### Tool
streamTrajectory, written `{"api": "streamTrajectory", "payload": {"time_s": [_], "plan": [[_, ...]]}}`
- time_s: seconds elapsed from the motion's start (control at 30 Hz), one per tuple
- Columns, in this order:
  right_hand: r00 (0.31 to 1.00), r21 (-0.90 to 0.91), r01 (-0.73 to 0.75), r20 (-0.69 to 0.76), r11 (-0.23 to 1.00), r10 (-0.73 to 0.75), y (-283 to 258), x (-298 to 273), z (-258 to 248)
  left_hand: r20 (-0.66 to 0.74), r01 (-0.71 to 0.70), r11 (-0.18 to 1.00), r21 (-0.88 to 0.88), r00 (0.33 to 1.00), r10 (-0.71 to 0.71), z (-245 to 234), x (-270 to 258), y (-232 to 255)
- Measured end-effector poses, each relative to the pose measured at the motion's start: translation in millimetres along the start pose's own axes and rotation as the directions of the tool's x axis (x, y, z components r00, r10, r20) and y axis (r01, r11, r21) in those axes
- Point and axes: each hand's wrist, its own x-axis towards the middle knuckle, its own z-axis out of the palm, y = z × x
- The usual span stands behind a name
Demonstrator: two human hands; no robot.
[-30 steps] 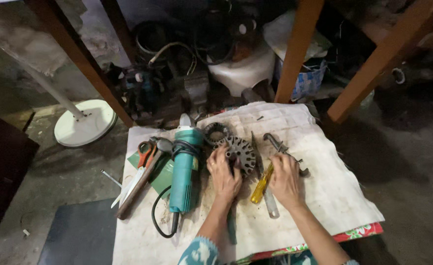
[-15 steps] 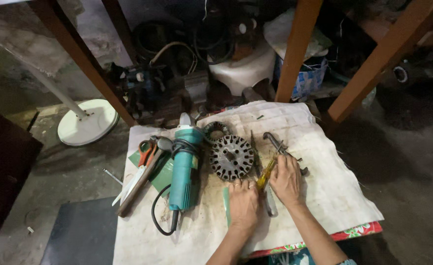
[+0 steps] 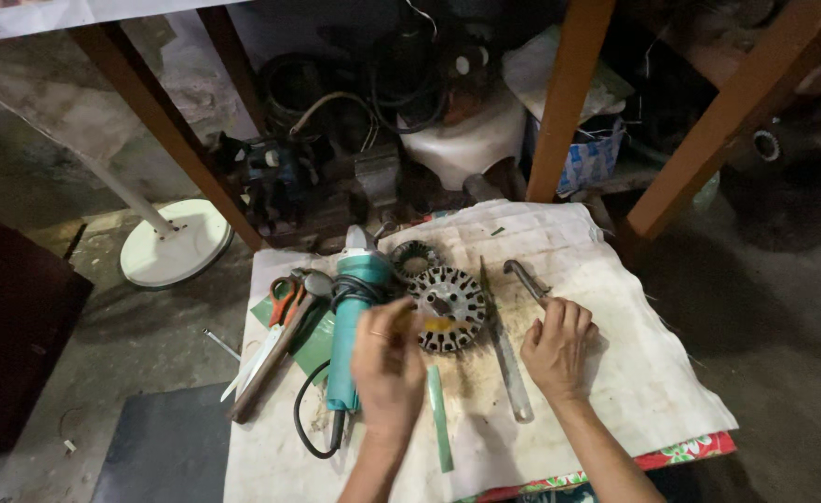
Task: The person assembles small metal components into a circular mechanical part on a workbench. They use a screwdriver and a wrench to tighten and adjust the parts, then inspect the assembly by rotating it.
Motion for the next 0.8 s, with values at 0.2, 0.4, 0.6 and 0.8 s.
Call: {"api": "streamTrajectory", "payload": {"time_s": [0.2, 0.4, 0.6, 0.8], "plan": [[0.992, -0.070, -0.061, 0.104, 0.996, 0.069, 4, -1, 3, -0.054, 0.078, 0.996, -0.039, 0.995, -0.080, -22, 53, 15], [0.996, -0.037, -0.044, 0.069, 0.998, 0.047, 8, -3, 12, -0.126, -0.037, 0.998, -0.048, 0.992, 0.031, -20, 81, 25], [0.997, -0.036, -0.032, 0.064, 0.999, 0.035, 13, -5, 18, -0.159, -0.155, 0.978, -0.141, 0.978, 0.133, -5, 88, 14], [0.995, -0.060, -0.035, 0.095, 0.998, 0.040, 14, -5, 19, -0.122, -0.234, 0.970, 0.066, 0.963, 0.240, 12, 88, 6]]}}
